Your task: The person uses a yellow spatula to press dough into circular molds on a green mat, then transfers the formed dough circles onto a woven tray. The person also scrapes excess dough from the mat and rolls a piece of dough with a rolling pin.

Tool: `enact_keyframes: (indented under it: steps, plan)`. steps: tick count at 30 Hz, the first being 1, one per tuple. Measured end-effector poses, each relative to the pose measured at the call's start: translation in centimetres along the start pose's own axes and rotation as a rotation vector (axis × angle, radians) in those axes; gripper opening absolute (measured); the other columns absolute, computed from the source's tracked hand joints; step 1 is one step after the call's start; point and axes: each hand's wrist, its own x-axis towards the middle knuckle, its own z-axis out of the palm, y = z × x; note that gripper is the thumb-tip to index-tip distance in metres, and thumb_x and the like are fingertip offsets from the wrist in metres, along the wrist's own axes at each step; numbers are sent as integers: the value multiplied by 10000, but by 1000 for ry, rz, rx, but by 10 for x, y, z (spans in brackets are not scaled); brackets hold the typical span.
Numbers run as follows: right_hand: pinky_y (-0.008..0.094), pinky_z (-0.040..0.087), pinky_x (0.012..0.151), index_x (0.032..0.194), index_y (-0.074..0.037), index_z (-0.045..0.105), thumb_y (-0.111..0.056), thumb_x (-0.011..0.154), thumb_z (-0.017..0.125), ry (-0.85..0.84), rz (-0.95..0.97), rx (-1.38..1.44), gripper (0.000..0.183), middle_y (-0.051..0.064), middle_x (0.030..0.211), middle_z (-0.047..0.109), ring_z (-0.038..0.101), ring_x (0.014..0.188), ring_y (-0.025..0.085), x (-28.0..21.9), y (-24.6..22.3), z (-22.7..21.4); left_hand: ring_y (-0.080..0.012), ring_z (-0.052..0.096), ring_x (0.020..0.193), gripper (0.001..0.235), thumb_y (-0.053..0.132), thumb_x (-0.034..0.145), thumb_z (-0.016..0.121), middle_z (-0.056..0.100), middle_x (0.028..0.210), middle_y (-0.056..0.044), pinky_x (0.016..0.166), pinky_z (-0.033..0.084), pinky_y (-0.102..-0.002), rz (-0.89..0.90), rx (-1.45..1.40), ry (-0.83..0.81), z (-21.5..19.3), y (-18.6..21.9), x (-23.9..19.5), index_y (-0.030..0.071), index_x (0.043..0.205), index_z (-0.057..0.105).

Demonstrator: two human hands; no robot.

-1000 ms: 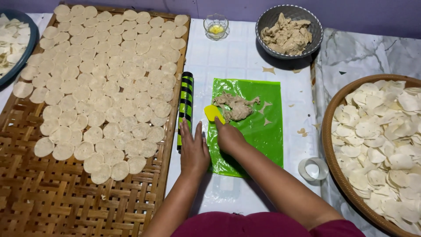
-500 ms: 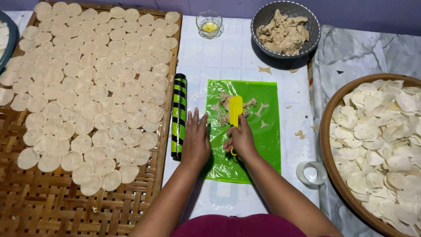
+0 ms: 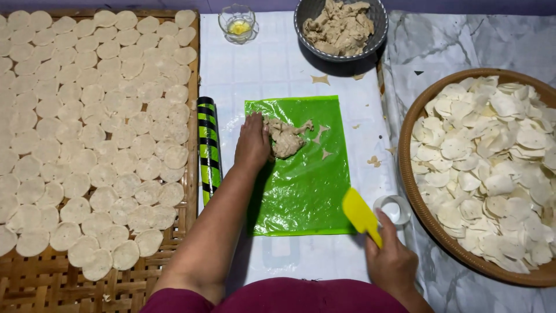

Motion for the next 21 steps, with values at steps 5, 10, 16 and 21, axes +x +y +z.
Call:
enact_keyframes:
  steps: [5, 10, 16, 21]
  plan:
    - [439, 518, 481, 1337, -36, 599, -169, 867, 743, -47, 181, -158, 508, 153, 763, 750, 675, 500, 307, -9, 21, 14, -400, 403, 1439, 460, 127, 988, 511, 521, 1485, -214, 1156, 361, -512, 53, -77, 85, 1, 18, -18, 36, 1438, 499]
    - [462, 492, 516, 1083, -67, 649, -86, 872, 752, -48, 157, -52, 235, 130, 734, 726, 654, 518, 304, 39, 15, 40, -369, 406, 1443, 475, 167, 998, 552, 473, 1530, -208, 1243, 225, -491, 157, 64, 70, 9, 24, -39, 37, 1449, 484]
    - [552, 597, 687, 1060, -95, 642, -196, 978, 691, 72, 108, -62, 139, 155, 849, 738, 752, 822, 393, 144, 38, 93, -409, 337, 1500, 511, 210, 1064, 423, 386, 1595, -265, 1252, 184, -531, 263, 178, -85, -21, 44, -60, 7, 1532, 399]
    - [594, 581, 707, 1069, -129, 615, -326, 1052, 637, 71, 244, -85, 200, 154, 881, 733, 748, 874, 433, 214, 67, 114, -604, 217, 1461, 527, 41, 1011, 421, -65, 1697, -240, 1150, 369, -622, 127, -24, -227, -52, 64, -70, 54, 1536, 370]
